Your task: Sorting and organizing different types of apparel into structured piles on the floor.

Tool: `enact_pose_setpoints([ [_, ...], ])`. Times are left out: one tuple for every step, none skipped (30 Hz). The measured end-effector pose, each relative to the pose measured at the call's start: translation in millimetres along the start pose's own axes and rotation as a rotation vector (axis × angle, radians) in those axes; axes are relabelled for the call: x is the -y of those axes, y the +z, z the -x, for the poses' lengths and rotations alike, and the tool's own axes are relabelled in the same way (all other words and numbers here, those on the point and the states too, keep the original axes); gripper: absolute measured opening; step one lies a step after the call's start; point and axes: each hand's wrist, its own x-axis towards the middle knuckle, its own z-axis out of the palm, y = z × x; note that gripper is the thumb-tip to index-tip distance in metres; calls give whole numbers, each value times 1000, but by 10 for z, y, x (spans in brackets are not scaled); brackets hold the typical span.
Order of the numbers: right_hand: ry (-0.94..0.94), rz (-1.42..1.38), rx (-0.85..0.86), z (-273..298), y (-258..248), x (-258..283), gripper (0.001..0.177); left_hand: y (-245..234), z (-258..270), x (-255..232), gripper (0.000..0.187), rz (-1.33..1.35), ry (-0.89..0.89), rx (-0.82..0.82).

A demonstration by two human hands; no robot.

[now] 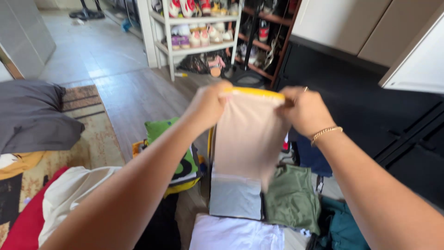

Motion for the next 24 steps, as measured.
enact_pose_setpoints([
  [-78, 23, -131, 6, 13, 35, 24, -20, -22, -15, 24, -25, 63, -77],
  [-72, 20, -124, 49, 111, -16, 24, 55, 96, 65, 24, -23, 56, -70],
  [-164, 81, -196, 94, 203, -61, 22, 122, 215, 136, 26, -57, 99, -101],
  [-258, 140, -273, 128, 292, -90, 19, 165, 324, 205, 29, -95, 146, -134],
  [-255, 135, -271, 283, 463, -110, 19, 273, 556, 304, 29, -97, 144, -129],
  [-263, 206, -255, 460, 633, -132, 22, 390, 810, 396, 31, -39, 133, -115],
  [-271, 277, -239, 639, 798, -152, 24, 505, 1064, 481, 33, 19, 123, -102],
  [-267, 277, -239, 870, 1109, -251, 24, 695, 1371, 649, 33, 21, 123, -99],
  [-254, 270, -244, 1103, 1417, -349, 31, 883, 1679, 814, 37, 2, 122, -97],
  [-242, 266, -248, 1349, 1718, -449, 38, 1081, 1996, 973, 41, -14, 121, -97],
  [-239, 269, -246, 1608, 2095, -598, 38, 1267, 2264, 1131, 41, -10, 121, -95],
  [-90, 278, 37, 1879, 2460, -752, 39, 1459, 2536, 1275, 40, -55, -17, 70],
  [66, 282, 317, 2153, 2820, -909, 41, 1652, 2807, 1413, 40, -100, -153, 236],
  [71, 282, 317, 2122, 2646, -692, 41, 1673, 2823, 1326, 40, -98, -151, 240],
  [288, 165, 554, 2086, 2472, -477, 60, 1694, 2836, 1239, 57, -251, -268, 471],
  [517, 43, 777, 2039, 2298, -267, 82, 1717, 2837, 1157, 77, -409, -389, 694],
  [522, 41, 775, 2047, 2405, -351, 82, 1790, 2741, 1157, 77, -409, -384, 698],
  [451, 50, 640, 2089, 2507, -435, 71, 1876, 2678, 1140, 74, -365, -286, 530],
  [385, 62, 502, 2131, 2613, -522, 61, 1965, 2616, 1127, 72, -321, -193, 359],
  [391, 63, 505, 2053, 2544, -461, 61, 1985, 2399, 1048, 72, -316, -192, 364],
  [400, 32, 487, 1971, 2478, -400, 70, 2007, 2181, 973, 70, -320, -225, 386],
  [408, -1, 472, 1895, 2423, -333, 78, 2023, 1979, 903, 69, -325, -261, 408],
  [413, -2, 479, 1911, 2517, -429, 78, 2110, 1878, 962, 69, -322, -265, 416],
  [366, -78, 344, 1965, 2618, -489, 80, 2174, 1826, 1015, 69, -363, -264, 356],
])
